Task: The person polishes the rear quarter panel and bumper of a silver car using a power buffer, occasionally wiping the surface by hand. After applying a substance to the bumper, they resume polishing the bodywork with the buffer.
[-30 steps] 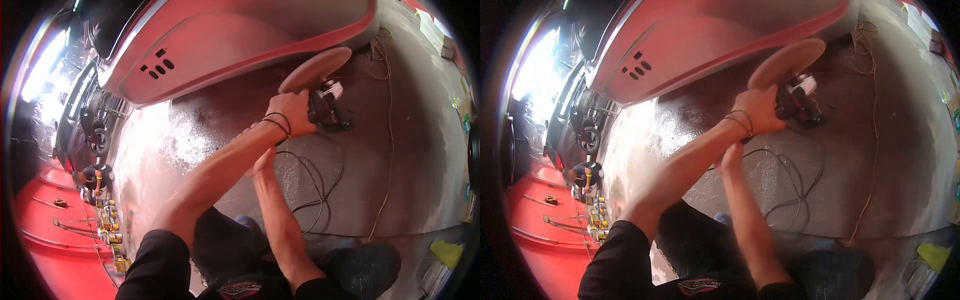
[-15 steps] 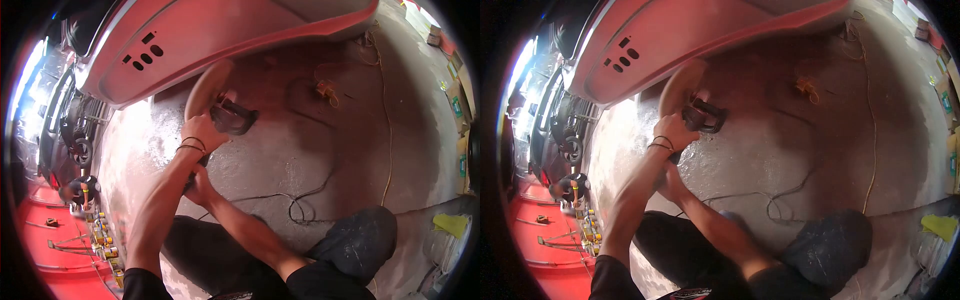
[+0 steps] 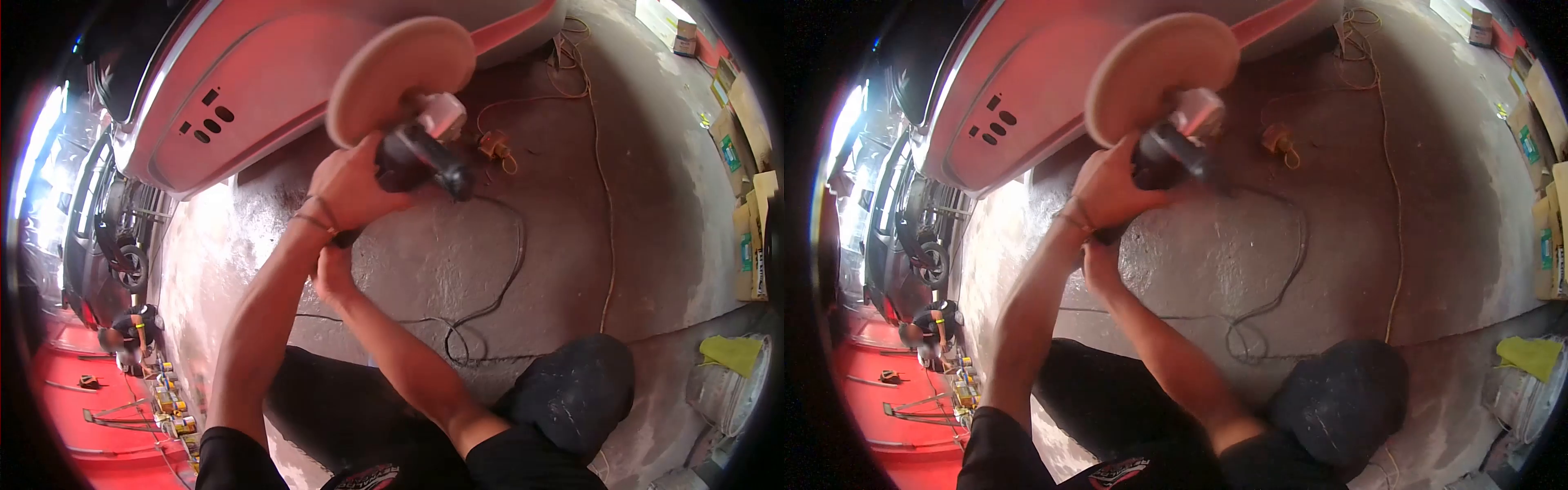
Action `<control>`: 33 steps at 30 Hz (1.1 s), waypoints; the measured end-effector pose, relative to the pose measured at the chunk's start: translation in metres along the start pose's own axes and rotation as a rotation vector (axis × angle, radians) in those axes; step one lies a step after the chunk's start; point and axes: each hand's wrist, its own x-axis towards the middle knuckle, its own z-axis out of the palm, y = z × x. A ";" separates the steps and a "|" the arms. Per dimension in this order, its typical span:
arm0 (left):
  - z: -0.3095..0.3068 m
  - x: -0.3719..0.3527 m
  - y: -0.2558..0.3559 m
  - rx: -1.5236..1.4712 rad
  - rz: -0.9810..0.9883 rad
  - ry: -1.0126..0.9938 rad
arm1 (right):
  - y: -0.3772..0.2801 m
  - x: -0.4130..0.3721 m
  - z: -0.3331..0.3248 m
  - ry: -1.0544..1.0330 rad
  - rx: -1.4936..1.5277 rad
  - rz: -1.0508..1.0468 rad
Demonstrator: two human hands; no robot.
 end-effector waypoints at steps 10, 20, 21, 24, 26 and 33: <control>0.005 -0.057 0.035 -0.085 0.049 -0.133 | 0.078 -0.046 -0.035 0.029 -0.051 -0.123; 0.078 0.069 0.181 -0.454 0.472 -0.075 | -0.234 -0.027 -0.102 -0.010 -0.281 -0.404; 0.073 0.081 0.202 -0.638 0.626 0.001 | -0.281 -0.033 -0.089 -0.052 -0.291 -0.486; 0.051 0.099 0.285 -0.927 0.754 0.051 | -0.417 -0.059 -0.090 -0.035 -0.485 -0.751; 0.039 0.099 0.315 -1.188 0.801 0.119 | -0.501 -0.092 -0.105 0.126 -0.822 -0.978; -0.019 0.060 0.343 -2.201 0.584 0.451 | -0.642 -0.178 -0.062 0.601 -2.039 -1.388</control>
